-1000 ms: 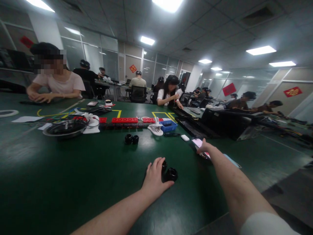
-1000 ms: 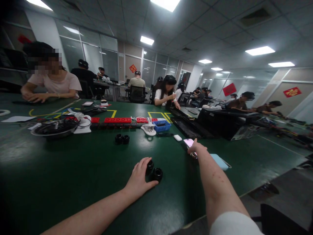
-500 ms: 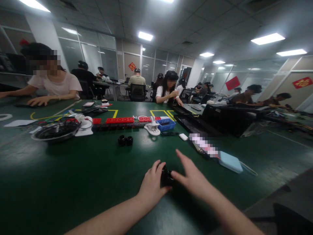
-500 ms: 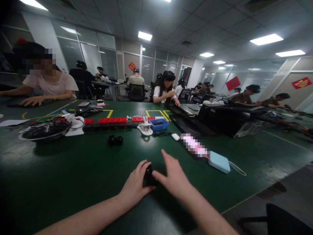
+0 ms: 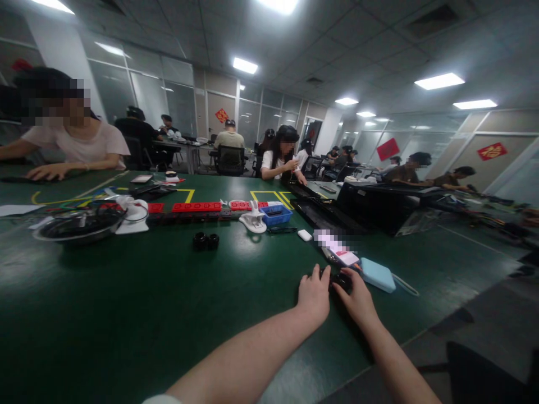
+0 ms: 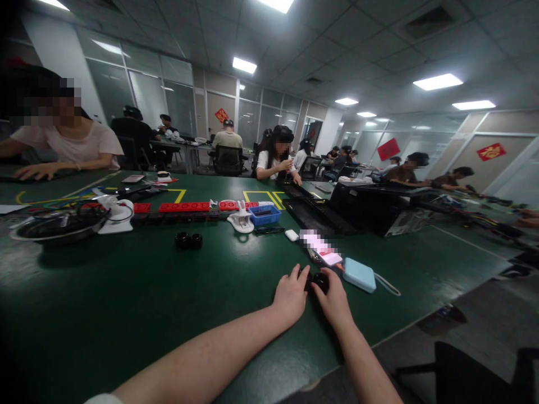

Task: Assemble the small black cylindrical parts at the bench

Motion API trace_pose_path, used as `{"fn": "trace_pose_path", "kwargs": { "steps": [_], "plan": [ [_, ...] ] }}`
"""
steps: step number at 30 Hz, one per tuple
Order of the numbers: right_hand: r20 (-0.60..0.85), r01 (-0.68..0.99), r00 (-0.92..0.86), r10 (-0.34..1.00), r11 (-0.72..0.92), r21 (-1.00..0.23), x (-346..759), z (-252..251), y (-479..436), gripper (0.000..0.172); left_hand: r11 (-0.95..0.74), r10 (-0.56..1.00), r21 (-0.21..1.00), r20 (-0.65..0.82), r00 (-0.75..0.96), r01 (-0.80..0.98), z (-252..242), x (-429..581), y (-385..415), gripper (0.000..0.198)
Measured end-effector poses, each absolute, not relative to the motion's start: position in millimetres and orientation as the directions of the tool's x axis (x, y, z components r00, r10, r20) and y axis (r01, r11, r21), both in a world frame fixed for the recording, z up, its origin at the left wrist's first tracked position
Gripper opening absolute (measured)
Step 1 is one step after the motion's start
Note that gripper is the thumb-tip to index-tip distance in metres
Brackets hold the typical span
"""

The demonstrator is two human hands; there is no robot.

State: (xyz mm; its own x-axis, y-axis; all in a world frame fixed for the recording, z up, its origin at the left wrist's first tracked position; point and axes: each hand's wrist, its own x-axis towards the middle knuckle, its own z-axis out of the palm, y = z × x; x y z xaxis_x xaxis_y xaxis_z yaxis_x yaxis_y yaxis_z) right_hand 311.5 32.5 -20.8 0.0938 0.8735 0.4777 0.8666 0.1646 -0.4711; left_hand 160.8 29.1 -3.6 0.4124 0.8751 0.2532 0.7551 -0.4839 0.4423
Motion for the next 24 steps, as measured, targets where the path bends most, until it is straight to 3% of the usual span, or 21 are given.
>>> {"fn": "trace_pose_path", "kwargs": {
  "steps": [5, 9, 12, 18, 24],
  "plan": [
    [0.564, 0.924, 0.116, 0.818, 0.119, -0.363, 321.2, -25.8, 36.6, 0.031, -0.458, 0.889, 0.506, 0.231, 0.396, 0.731, -8.5, 166.6, 18.2, 0.084],
    [0.612, 0.937, 0.188, 0.768, 0.048, -0.347, 323.9, -29.5, 37.6, 0.032, -0.416, 0.905, 0.601, 0.195, 0.379, 0.683, -13.2, 160.7, 16.5, 0.091],
    [0.582, 0.93, 0.231, 0.779, -0.001, -0.368, 323.2, -30.2, 36.8, 0.036, -0.428, 0.89, 0.617, 0.158, 0.428, 0.66, -11.9, 143.3, 5.3, 0.09],
    [0.518, 0.929, 0.257, 0.816, -0.061, -0.365, 319.1, -28.0, 38.0, 0.028, -0.652, 0.685, 0.548, 0.129, 0.717, 0.524, -0.2, 52.2, -55.7, 0.08],
    [0.525, 0.909, 0.364, 0.769, -0.17, -0.382, 324.3, -27.6, 38.2, 0.036, -0.612, 0.706, 0.567, 0.077, 0.705, 0.551, -8.3, -50.3, -98.9, 0.073]
  ]
}}
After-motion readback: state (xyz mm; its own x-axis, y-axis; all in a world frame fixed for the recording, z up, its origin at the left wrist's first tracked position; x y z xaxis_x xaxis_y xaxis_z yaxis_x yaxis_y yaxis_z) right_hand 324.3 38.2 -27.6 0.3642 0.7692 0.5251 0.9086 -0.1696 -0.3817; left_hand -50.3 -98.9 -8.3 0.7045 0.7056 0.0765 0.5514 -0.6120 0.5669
